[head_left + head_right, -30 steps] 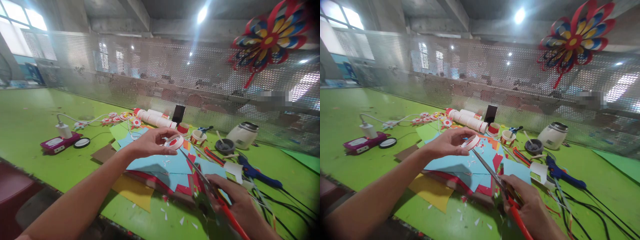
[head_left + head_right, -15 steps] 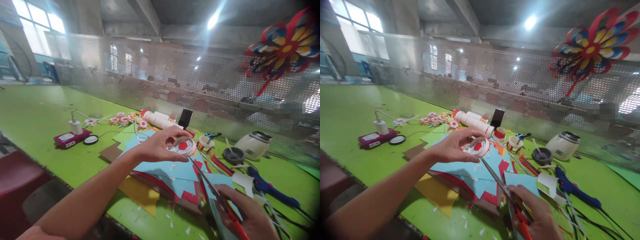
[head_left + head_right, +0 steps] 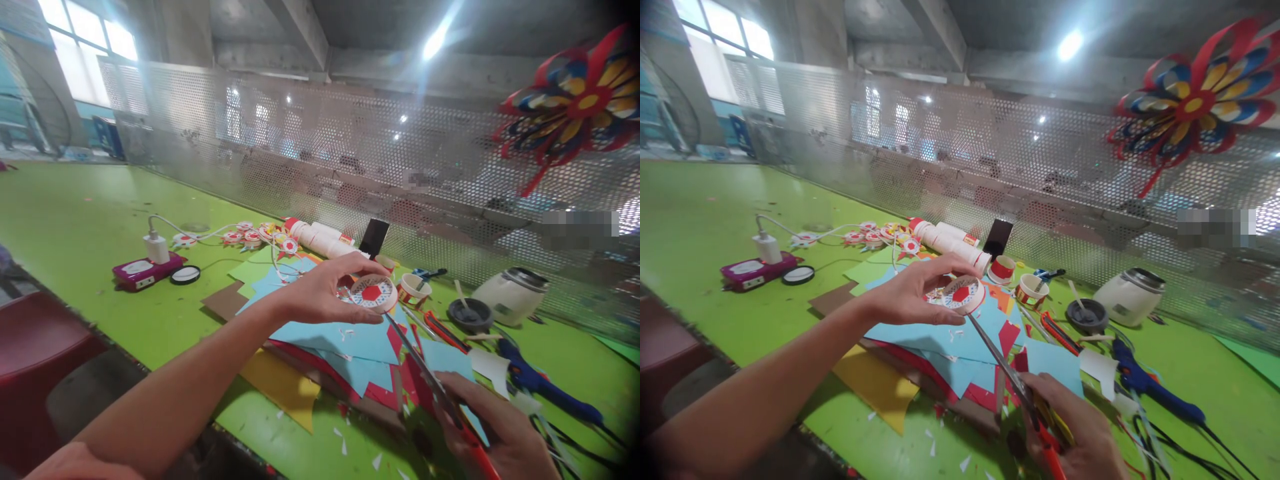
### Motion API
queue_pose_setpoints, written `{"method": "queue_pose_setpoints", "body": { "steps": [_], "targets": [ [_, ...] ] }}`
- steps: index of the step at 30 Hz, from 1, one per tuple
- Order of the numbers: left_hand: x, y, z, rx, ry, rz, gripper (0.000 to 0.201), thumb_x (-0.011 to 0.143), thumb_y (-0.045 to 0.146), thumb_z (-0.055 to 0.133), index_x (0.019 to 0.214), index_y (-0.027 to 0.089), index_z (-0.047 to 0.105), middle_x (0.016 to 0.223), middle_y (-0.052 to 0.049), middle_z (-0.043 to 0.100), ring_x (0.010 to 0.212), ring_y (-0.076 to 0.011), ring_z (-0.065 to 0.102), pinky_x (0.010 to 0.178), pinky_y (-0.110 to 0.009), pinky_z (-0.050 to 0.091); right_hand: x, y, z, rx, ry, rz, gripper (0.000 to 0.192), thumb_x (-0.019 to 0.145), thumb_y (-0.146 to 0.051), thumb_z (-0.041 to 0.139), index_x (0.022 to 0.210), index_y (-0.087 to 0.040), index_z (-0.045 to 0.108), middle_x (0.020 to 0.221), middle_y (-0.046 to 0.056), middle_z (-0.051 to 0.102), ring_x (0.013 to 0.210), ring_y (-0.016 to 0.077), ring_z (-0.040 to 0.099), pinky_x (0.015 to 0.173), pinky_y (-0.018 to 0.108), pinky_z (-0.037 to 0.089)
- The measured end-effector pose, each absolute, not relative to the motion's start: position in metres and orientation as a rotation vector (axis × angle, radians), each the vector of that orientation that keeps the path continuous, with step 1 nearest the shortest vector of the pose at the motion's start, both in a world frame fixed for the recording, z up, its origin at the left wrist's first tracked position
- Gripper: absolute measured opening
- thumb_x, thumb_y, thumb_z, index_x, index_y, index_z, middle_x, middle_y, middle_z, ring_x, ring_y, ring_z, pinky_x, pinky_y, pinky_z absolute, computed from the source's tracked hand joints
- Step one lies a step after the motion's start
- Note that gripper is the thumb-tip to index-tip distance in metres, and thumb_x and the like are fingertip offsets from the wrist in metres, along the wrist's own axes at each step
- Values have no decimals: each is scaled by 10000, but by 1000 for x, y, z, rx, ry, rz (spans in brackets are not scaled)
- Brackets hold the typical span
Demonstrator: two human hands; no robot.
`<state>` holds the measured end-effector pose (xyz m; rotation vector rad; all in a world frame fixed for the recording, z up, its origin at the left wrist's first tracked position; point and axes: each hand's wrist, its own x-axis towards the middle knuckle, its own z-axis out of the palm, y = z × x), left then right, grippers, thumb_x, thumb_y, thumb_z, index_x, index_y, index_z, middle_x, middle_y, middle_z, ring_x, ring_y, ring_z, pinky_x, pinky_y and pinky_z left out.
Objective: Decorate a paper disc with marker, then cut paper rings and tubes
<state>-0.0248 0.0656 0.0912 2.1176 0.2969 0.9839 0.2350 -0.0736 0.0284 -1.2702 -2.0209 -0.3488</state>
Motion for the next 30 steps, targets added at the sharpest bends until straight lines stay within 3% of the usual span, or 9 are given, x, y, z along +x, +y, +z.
{"method": "queue_pose_setpoints", "body": {
  "steps": [15,20,30],
  "targets": [
    [-23,68,88,2081,279,959,504,718,410,724,1136,172,573,1106,-75,595,925,-161,578,794,-274,467,237,-74,29,-1316,-2064,-236,250,732,-225,615,966,-199,697,880,31,767,728,189,736,647,193,587],
    [-23,68,88,2076,245,954,492,729,383,718,1147,175,564,1118,-73,593,970,-167,578,816,-273,465,242,-74,26,-1299,-2123,-197,300,749,-184,604,1041,-209,669,962,32,756,799,191,732,706,201,583],
    [-24,68,88,2095,272,979,493,726,391,715,1149,185,570,1147,-78,592,1020,-188,569,839,-293,459,244,-75,22,-1310,-2119,-280,239,766,-203,579,981,-201,683,932,43,760,775,200,736,667,202,590]
  ]
}}
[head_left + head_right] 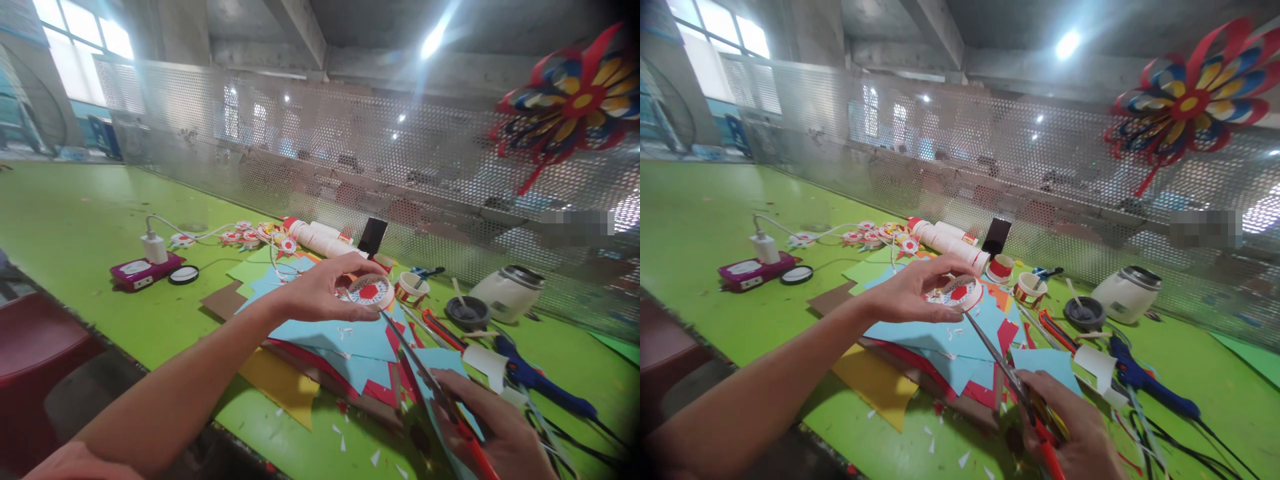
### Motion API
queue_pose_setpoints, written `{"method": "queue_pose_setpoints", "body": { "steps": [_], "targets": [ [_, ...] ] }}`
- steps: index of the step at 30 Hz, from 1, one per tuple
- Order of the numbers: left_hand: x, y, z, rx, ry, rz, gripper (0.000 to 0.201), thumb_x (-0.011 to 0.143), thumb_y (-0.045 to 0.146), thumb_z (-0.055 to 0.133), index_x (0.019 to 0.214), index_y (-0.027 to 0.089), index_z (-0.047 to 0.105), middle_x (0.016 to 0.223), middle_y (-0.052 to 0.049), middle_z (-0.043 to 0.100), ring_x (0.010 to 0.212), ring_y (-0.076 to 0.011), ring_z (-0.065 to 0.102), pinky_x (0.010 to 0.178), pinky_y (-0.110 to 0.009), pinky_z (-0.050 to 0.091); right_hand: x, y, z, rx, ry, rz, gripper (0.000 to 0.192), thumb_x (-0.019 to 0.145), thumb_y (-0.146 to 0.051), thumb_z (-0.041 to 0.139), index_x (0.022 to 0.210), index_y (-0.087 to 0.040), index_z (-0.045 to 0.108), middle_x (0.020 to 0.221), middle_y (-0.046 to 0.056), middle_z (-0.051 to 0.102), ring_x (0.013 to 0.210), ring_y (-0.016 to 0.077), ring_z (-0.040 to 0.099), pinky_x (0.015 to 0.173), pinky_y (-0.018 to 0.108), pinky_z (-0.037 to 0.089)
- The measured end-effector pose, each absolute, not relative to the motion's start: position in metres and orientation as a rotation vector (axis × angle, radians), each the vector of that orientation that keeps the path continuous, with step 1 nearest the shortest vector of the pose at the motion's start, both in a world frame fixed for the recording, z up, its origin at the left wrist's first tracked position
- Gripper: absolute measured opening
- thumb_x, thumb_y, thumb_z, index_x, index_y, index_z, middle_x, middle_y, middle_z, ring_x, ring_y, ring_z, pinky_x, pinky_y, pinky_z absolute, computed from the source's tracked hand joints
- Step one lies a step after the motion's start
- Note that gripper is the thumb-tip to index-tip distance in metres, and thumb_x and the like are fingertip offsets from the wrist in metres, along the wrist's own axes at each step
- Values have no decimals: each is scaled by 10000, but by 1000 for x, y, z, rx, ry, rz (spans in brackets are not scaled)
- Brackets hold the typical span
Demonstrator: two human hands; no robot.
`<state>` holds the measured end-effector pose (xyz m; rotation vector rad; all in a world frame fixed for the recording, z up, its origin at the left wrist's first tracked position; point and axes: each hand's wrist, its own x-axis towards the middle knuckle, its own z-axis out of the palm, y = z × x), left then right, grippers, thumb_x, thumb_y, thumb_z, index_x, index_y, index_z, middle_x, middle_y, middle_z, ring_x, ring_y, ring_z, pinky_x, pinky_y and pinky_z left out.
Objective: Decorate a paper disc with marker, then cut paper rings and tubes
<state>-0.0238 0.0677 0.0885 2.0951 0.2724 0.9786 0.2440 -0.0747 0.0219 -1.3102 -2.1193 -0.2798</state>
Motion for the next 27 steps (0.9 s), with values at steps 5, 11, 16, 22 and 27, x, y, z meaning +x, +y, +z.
{"method": "queue_pose_setpoints", "body": {
  "steps": [5,11,16,22,27],
  "targets": [
    [-24,67,89,2092,274,972,484,726,384,713,1145,183,576,1153,-81,592,1003,-186,569,830,-301,461,251,-76,17,-1376,-2149,-232,277,779,-188,577,1038,-192,675,1000,58,749,836,207,730,726,219,586],
    [-23,67,89,2087,278,975,481,722,391,712,1134,183,580,1138,-75,593,1000,-179,567,829,-289,458,247,-75,17,-1351,-2113,-215,258,760,-199,607,1006,-195,686,972,49,758,813,198,733,737,219,585],
    [-23,66,89,2075,275,975,480,722,394,712,1129,178,579,1122,-72,593,988,-171,567,823,-277,459,246,-77,16,-1393,-2051,-146,276,736,-203,609,997,-212,700,1000,50,754,853,220,728,760,249,584],
    [-23,67,89,2052,249,973,479,716,368,722,1133,179,581,1125,-72,592,1000,-175,566,833,-283,460,236,-80,17,-1427,-1932,-100,276,732,-256,607,983,-237,720,934,36,760,854,238,722,749,270,583],
    [-23,68,88,2028,210,971,488,701,340,740,1134,171,590,1137,-78,593,1006,-179,568,842,-290,459,233,-80,23,-1429,-1967,-120,253,738,-262,592,954,-250,723,902,14,764,799,219,728,672,237,584]
  ]
}}
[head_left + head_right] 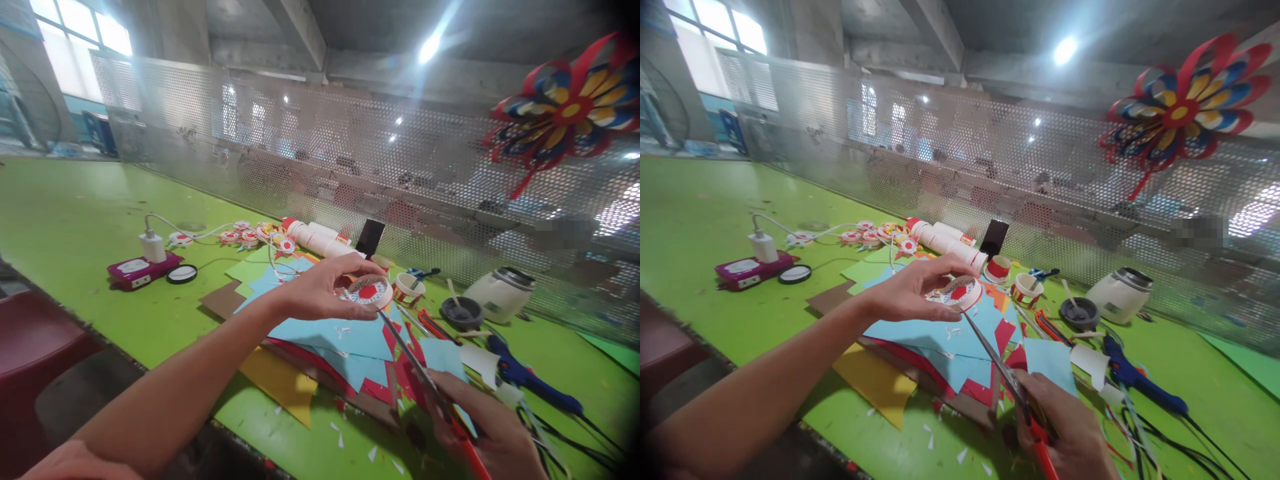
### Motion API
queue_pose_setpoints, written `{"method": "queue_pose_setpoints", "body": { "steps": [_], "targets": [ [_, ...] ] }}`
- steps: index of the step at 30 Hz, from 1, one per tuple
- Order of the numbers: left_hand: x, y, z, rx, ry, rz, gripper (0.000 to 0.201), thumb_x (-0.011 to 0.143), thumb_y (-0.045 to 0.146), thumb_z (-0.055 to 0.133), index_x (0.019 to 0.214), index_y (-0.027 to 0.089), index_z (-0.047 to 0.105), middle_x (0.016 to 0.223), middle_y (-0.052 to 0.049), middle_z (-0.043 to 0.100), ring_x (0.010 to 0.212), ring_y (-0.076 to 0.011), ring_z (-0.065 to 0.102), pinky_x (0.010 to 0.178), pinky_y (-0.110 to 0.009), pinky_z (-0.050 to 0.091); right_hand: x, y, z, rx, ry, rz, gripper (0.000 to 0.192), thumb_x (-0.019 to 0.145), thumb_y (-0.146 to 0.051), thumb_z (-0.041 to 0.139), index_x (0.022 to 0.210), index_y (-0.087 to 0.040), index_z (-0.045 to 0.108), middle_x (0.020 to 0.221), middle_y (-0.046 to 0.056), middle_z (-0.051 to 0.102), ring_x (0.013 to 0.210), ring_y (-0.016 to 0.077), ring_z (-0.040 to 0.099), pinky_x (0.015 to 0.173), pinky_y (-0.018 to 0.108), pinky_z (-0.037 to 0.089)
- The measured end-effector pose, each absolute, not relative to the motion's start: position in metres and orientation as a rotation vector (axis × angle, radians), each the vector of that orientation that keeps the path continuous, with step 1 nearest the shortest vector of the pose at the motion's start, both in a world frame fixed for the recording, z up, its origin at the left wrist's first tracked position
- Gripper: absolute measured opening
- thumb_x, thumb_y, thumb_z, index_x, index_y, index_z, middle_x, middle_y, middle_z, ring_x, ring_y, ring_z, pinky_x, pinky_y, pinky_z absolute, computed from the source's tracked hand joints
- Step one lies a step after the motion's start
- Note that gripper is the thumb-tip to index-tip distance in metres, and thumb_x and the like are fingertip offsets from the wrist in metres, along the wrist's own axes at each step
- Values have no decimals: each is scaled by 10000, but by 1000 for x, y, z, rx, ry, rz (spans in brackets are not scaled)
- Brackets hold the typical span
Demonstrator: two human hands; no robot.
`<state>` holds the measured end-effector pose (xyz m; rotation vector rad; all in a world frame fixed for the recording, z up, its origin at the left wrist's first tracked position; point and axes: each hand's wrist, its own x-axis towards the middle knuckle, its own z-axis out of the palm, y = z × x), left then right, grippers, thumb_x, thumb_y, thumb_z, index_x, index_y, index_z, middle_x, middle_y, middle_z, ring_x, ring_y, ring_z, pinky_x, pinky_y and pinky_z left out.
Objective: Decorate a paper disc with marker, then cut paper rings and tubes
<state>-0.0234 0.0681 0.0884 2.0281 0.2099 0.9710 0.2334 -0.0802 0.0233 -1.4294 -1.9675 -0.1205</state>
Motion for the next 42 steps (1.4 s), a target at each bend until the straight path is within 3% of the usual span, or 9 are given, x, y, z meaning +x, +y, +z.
{"method": "queue_pose_setpoints", "body": {
  "steps": [6,12,23,34,42],
  "targets": [
    [-23,68,88,1990,193,955,498,689,325,748,1141,180,597,1122,-80,604,972,-179,579,839,-307,463,235,-81,18,-1356,-1989,-213,261,773,-233,565,1001,-242,691,937,25,760,792,205,726,702,244,570],
    [-20,72,85,1951,180,935,506,689,309,754,1148,159,602,1130,-95,603,982,-179,575,835,-299,453,231,-78,21,-1202,-2147,-248,368,803,-110,485,1117,-256,609,867,4,752,712,156,718,597,188,537],
    [-19,85,74,1775,175,910,523,660,279,781,1151,185,627,1154,-97,619,1075,-209,563,913,-347,453,253,-73,12,-1279,-2245,-405,414,749,-126,534,1152,-189,607,992,69,742,844,219,722,721,256,584],
    [-21,88,72,1706,135,892,494,654,243,782,1128,203,653,1192,-97,613,1141,-228,542,998,-398,407,242,-71,24,-1218,-2220,-297,442,754,-89,475,1152,-259,563,849,-5,735,739,172,719,537,184,548],
    [-24,84,78,1759,110,856,471,669,262,756,1126,203,659,1217,-99,593,1171,-258,520,1026,-421,376,240,-72,27,-1234,-2227,-214,414,780,-99,478,1152,-262,563,905,-4,738,748,166,713,585,198,556]
  ]
}}
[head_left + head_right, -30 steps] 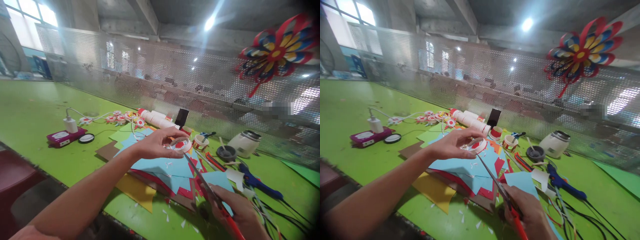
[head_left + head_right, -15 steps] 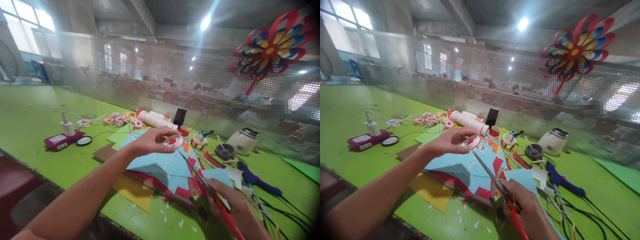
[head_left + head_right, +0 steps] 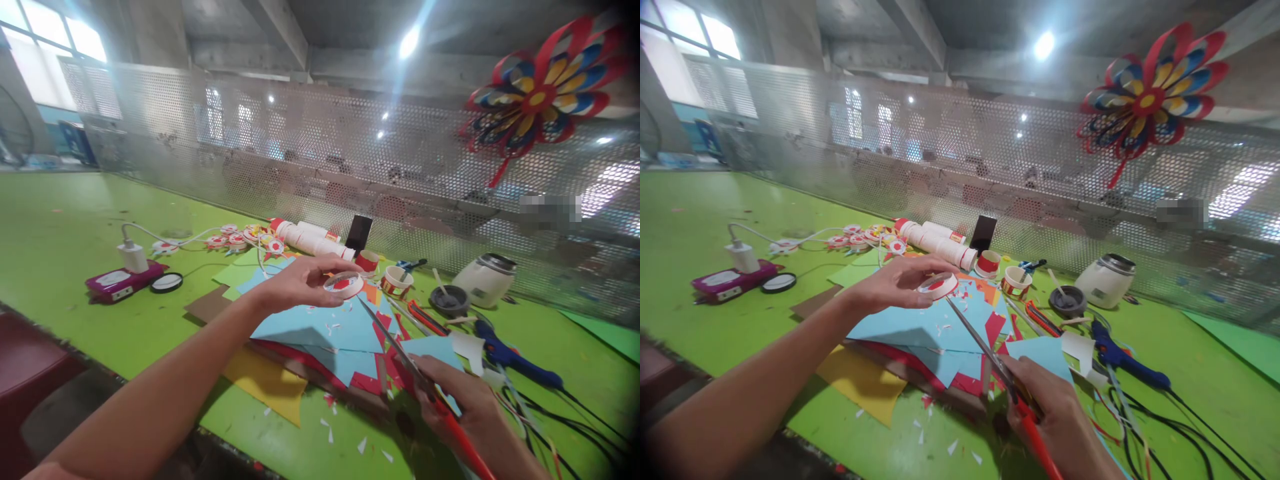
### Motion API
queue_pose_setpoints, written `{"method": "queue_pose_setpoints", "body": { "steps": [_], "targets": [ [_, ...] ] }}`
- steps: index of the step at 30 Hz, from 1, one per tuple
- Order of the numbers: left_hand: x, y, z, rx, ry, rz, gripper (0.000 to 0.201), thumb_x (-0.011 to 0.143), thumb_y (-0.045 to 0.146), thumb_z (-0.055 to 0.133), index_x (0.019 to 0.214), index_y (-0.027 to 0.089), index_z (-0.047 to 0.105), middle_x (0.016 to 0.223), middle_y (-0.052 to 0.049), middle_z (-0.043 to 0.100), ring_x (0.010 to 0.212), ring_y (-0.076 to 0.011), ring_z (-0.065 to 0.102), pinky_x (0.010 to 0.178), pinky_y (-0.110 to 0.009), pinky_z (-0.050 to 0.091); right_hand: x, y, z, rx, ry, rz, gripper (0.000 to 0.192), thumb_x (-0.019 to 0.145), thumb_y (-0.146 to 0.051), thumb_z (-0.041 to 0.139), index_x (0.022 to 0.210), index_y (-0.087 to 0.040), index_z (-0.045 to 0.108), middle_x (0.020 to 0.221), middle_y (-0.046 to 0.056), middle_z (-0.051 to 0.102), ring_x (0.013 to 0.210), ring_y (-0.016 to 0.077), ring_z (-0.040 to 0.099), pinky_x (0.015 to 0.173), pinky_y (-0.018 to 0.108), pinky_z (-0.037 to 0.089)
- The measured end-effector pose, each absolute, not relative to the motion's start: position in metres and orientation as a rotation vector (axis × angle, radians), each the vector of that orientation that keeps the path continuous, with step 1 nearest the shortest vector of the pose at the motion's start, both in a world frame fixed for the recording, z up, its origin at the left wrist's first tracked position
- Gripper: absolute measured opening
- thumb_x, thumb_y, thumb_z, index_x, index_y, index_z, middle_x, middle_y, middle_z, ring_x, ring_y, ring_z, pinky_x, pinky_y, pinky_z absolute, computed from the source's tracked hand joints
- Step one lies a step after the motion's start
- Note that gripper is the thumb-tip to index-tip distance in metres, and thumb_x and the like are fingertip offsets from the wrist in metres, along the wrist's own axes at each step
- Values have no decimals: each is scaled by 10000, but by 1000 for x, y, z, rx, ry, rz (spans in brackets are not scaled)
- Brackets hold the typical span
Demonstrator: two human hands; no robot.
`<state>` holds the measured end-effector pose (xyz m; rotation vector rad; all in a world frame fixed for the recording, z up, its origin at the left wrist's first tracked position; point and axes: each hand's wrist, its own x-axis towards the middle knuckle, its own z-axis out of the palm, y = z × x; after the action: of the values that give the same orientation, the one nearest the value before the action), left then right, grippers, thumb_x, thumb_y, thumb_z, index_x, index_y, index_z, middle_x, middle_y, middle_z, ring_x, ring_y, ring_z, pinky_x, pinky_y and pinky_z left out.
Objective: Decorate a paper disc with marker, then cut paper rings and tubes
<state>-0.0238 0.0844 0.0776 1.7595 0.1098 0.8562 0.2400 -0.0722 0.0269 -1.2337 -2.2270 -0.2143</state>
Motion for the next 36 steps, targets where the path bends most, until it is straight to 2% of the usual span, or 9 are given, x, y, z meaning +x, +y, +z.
{"method": "queue_pose_setpoints", "body": {
  "steps": [9,16,20,26,30,36],
  "targets": [
    [-30,81,85,2016,113,882,484,723,261,700,1195,203,611,1238,-111,560,1170,-262,514,980,-384,410,243,-74,25,-1267,-2262,-247,365,789,-112,495,1122,-226,591,942,29,745,790,177,722,630,213,574],
    [-34,75,91,2244,37,954,556,712,242,665,1260,221,572,1256,-90,564,1218,-269,473,1059,-417,347,244,-75,22,-1243,-2173,-556,275,793,-227,542,1038,-181,658,934,93,757,787,234,736,649,265,598],
    [-34,69,97,2254,-86,972,581,697,180,628,1274,196,566,1246,-96,546,1179,-251,498,1052,-386,364,240,-76,27,-1225,-2206,-463,291,817,-206,512,1086,-218,622,896,63,747,778,206,732,601,217,582],
    [-36,64,100,2249,-102,963,619,668,129,588,1279,223,561,1248,-83,538,1191,-259,485,1059,-400,360,247,-75,21,-1227,-2226,-502,315,814,-233,556,1123,-212,614,986,82,736,878,226,722,713,229,581],
    [-36,65,100,2239,-122,952,644,650,105,572,1284,213,557,1247,-81,532,1195,-253,480,1063,-388,353,255,-76,16,-1222,-2230,-527,316,811,-257,570,1118,-205,623,1021,99,734,881,233,724,703,223,581],
    [-35,65,99,2225,-100,946,657,635,104,573,1279,234,562,1253,-78,532,1181,-259,485,1047,-396,368,242,-77,25,-1223,-2173,-364,342,780,-182,560,1109,-251,623,986,42,737,835,207,728,668,201,578]
  ]
}}
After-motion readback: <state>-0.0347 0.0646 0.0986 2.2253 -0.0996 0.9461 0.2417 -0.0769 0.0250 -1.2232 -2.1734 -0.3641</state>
